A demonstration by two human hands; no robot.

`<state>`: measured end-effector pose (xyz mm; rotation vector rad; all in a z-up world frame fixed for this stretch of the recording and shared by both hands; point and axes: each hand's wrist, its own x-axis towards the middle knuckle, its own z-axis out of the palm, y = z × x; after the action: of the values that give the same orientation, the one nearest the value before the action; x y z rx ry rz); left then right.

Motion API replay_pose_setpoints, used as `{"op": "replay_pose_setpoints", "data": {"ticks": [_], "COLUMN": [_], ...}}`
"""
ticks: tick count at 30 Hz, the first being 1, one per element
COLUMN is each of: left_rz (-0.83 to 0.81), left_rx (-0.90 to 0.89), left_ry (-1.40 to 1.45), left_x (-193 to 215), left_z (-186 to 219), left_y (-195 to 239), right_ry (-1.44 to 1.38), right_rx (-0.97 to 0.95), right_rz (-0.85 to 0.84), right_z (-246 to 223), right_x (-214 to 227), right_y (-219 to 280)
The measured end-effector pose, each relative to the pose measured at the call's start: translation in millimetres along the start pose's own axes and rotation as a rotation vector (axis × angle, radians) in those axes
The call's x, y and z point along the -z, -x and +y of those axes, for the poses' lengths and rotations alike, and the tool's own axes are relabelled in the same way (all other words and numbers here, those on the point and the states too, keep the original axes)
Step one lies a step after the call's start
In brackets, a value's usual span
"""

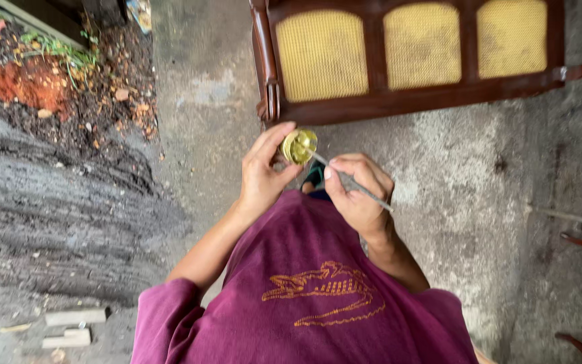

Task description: The person paints the carved wooden frame of a three-seater rattan chair with gold paint using a small brush. They repeatedly dip the brush into a small container held in the other hand and apply paint to the ornate details on the chair's backrest and armrests.

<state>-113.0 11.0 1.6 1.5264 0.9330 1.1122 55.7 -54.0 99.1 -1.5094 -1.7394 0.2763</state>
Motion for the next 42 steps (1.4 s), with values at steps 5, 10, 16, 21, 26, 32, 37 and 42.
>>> {"op": "replay_pose_setpoints", "data": {"ticks": [5, 10, 16, 21, 26, 32, 37, 42], "left_rz": [-0.018, -0.014, 0.004, 0.014, -0.011, 0.011, -0.012, 0.019], "left_rx": [0.036, 0.073, 0.170, 0.215, 0.216, 0.213, 0.231, 0.235], "left_ry": [0.026, 0.079, 0.266, 0.362, 0.327, 0.331, 0.362, 0.320], "left_x": [-0.1, -1.0, -2.9, -4.8, -12.8, -34.6, -66.0, -107.6], "left_z": [1.5, 2.9, -1.0, -12.7, -21.8, -21.5, -17.3, -25.4], "left_y": [-0.7, -4.3, -3.8, -5.0, -4.6, -21.1, -49.3, -102.9], "right_ry": [-0.137, -0.525, -0.784, -0.935, -1.022, -1.139, -1.224, -1.316], "right_rx": [-0.099, -0.343, -0.484, -0.513, -0.585, -0.582, -0.589, -0.587], "right_rz": [0.014, 0.117, 0.215, 0.291, 0.275, 0.388, 0.323, 0.305], "right_z": [15.6, 49.1, 77.2, 88.5, 97.1, 120.3, 156.5, 218.9], "right_x": [-4.0, -3.5, -9.0, -15.1, -18.0, -6.0, 0.1, 15.4], "right_y": [13.4, 29.1, 47.2, 55.3, 58.9, 54.4, 36.5, 4.1]}}
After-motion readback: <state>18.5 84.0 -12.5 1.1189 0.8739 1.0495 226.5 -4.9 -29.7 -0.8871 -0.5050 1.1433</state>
